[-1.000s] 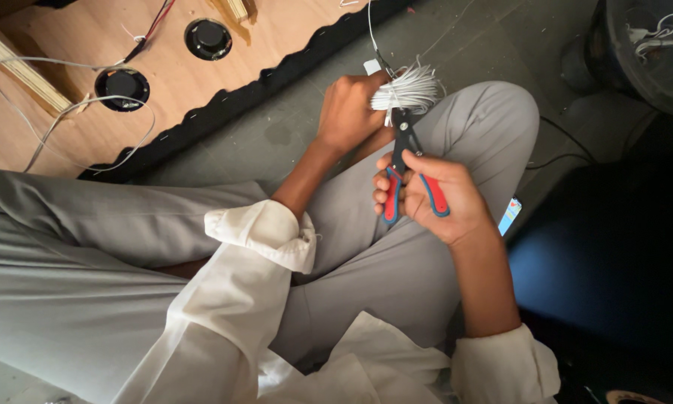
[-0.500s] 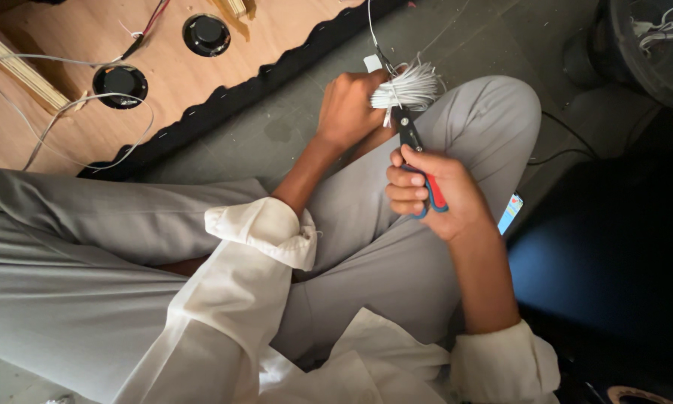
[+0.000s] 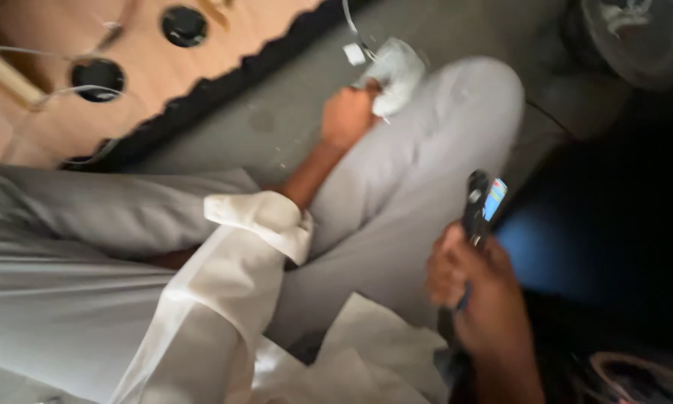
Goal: The person sits on the floor and connects white speaker wires to terminals on a wooden speaker enclosure. They twist the wire ends, insert them into the terminals, and secure the connections using electrical tape. The person then uses pliers to cut and strip the wire ends.
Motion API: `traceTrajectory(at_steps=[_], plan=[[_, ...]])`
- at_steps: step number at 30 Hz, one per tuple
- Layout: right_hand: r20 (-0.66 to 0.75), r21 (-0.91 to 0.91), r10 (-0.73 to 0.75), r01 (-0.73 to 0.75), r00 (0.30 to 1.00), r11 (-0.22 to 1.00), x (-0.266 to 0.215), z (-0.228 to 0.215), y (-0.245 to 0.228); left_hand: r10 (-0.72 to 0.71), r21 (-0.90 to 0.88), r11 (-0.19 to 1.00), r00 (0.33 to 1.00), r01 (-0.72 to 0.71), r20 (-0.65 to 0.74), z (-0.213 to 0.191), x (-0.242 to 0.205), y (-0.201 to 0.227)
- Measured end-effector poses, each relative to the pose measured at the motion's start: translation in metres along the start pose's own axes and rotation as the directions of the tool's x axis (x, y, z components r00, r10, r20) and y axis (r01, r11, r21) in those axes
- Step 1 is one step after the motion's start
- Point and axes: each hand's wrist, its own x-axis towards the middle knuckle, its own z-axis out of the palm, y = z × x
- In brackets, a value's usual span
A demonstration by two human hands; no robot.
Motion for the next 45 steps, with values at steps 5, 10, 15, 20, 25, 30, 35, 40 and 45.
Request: traceTrajectory(at_steps=[5, 10, 15, 20, 25, 30, 35, 40, 45], plan=[[0.137, -0.012, -0.152, 0.155, 0.979, 0.988, 0.037, -0.046, 0.029, -0.025, -0.102, 0.995, 0.993, 0.013, -0.119, -0.015, -0.01, 0.007], [0.201, -0.175, -0.166, 0.202, 0.965, 0.964, 0.044, -0.028, 0.017, -0.157, -0.308, 0.95, 0.938, 0.058, -0.308, -0.038, 0.009, -0.014], [0.234, -0.247, -0.219, 0.276, 0.947, 0.929, 0.059, -0.018, 0.009, -0.165, -0.378, 0.924, 0.841, -0.05, -0.516, -0.067, 0.028, -0.034], [0.289, -0.44, -0.226, 0.339, 0.93, 0.832, 0.071, -0.001, -0.007, -0.317, -0.531, 0.846, 0.846, 0.048, -0.429, -0.116, 0.042, -0.053], [0.555, -0.698, -0.253, 0.609, 0.793, 0.377, 0.109, 0.031, -0.014, -0.172, -0.536, 0.833, 0.855, -0.139, -0.489, -0.194, 0.036, -0.065], [0.694, -0.676, 0.07, 0.682, 0.717, -0.278, 0.185, 0.1, 0.029, -0.326, -0.688, 0.715, 0.93, 0.123, -0.172, -0.291, -0.012, -0.088], [0.629, -0.646, 0.176, 0.635, 0.757, -0.424, 0.241, 0.157, 0.081, -0.289, -0.567, 0.812, 0.939, 0.138, -0.186, -0.337, -0.06, -0.11], [0.744, -0.66, -0.024, 0.728, 0.668, -0.185, 0.253, 0.168, 0.053, -0.032, -0.277, 0.958, 0.932, -0.075, -0.361, -0.349, -0.068, -0.119], [0.821, -0.304, -0.567, 0.891, 0.066, -0.337, 0.264, 0.195, -0.002, 0.022, -0.097, 0.994, 0.947, -0.056, -0.321, -0.354, -0.071, -0.119]])
